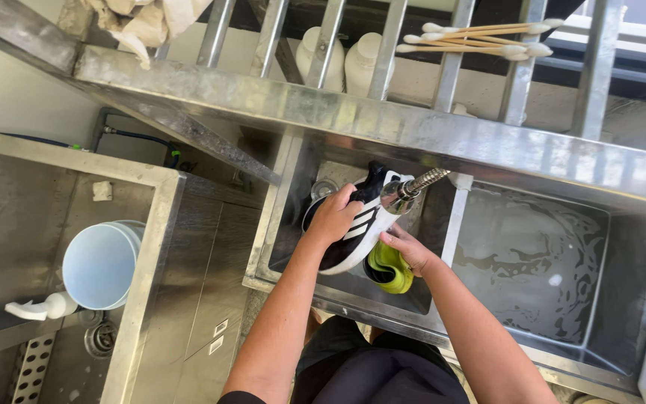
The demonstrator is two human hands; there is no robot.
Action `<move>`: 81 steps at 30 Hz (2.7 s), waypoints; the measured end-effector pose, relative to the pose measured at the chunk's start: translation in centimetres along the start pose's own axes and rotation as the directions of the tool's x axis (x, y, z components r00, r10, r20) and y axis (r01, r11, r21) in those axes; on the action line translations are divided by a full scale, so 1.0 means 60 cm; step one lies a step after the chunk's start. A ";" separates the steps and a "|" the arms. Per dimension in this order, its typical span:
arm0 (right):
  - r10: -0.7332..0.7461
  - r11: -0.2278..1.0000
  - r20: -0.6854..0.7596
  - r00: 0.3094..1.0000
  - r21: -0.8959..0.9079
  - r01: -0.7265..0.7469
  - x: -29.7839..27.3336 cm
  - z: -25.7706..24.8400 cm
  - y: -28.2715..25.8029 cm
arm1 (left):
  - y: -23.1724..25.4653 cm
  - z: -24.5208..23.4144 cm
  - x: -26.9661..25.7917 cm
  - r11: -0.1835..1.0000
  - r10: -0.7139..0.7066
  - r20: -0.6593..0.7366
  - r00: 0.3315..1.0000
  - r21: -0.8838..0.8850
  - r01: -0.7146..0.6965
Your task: The person cleans a pair of black and white sneakers using a cloth, a pressure washer, and a sink faucet. They wipe the shoes, spray them with water, and rinse them thoroughly in a sink.
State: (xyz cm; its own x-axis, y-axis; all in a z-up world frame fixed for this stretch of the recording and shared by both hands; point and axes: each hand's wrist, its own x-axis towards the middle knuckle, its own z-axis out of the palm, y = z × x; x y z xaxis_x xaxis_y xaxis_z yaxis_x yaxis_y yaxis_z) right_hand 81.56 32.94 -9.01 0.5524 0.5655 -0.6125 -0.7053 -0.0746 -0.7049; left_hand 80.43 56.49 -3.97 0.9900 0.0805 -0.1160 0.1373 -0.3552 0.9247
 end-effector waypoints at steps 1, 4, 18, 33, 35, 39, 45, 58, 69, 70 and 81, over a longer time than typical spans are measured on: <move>0.028 0.997 0.026 0.999 0.070 -0.030 0.004 0.011 0.000 | 0.007 -0.001 0.000 0.993 -0.013 -0.009 1.000 -0.117 0.012; -0.020 0.955 -0.018 1.000 0.296 0.024 0.019 0.053 -0.005 | 0.029 -0.012 -0.006 0.976 -0.010 -0.071 0.997 -0.219 -0.006; -0.386 0.922 -0.174 0.906 -0.045 0.385 0.004 0.006 0.014 | -0.045 -0.007 -0.015 0.855 -0.008 -0.017 1.000 -0.518 -0.002; -0.197 0.963 -0.187 0.962 0.148 0.226 -0.045 -0.061 0.013 | 0.014 0.033 -0.032 0.995 -0.023 0.378 0.926 -0.085 0.060; -0.205 0.970 -0.166 0.965 0.099 0.223 -0.033 -0.064 0.027 | 0.023 0.010 -0.038 0.998 -0.037 0.328 0.944 -0.045 0.055; -0.295 0.955 -0.126 0.947 -0.004 0.297 -0.005 -0.056 0.038 | 0.046 -0.047 -0.057 0.987 -0.110 0.333 0.937 -0.070 0.141; -0.315 0.912 -0.130 0.940 0.232 0.338 -0.015 -0.036 -0.011 | 0.062 -0.118 -0.095 0.994 -0.106 0.249 0.963 -0.007 0.111; -0.186 0.970 -0.061 0.981 0.147 0.193 0.003 -0.046 -0.011 | 0.067 -0.173 -0.106 0.969 -0.194 0.301 0.934 0.209 0.134; -0.131 0.981 -0.183 0.974 0.118 0.154 -0.043 -0.048 -0.031 | 0.043 -0.149 -0.077 0.958 -0.272 0.382 0.883 0.190 0.213; -0.123 0.980 -0.216 0.969 0.130 0.153 -0.052 -0.050 -0.035 | 0.026 -0.138 -0.069 0.973 -0.227 0.391 0.892 0.126 0.193; -0.105 0.925 -0.511 0.853 0.265 0.272 -0.150 -0.140 -0.052 | -0.019 -0.010 -0.024 0.612 0.042 0.385 0.922 -0.739 0.281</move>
State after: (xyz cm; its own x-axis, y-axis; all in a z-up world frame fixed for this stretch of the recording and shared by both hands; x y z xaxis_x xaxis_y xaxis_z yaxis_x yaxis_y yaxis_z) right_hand 82.53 21.19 -4.32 0.7721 0.0709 -0.6315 -0.6199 0.3028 -0.7239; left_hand 78.81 57.31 -4.63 0.9311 -0.2997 -0.2080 0.3379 0.4936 0.8013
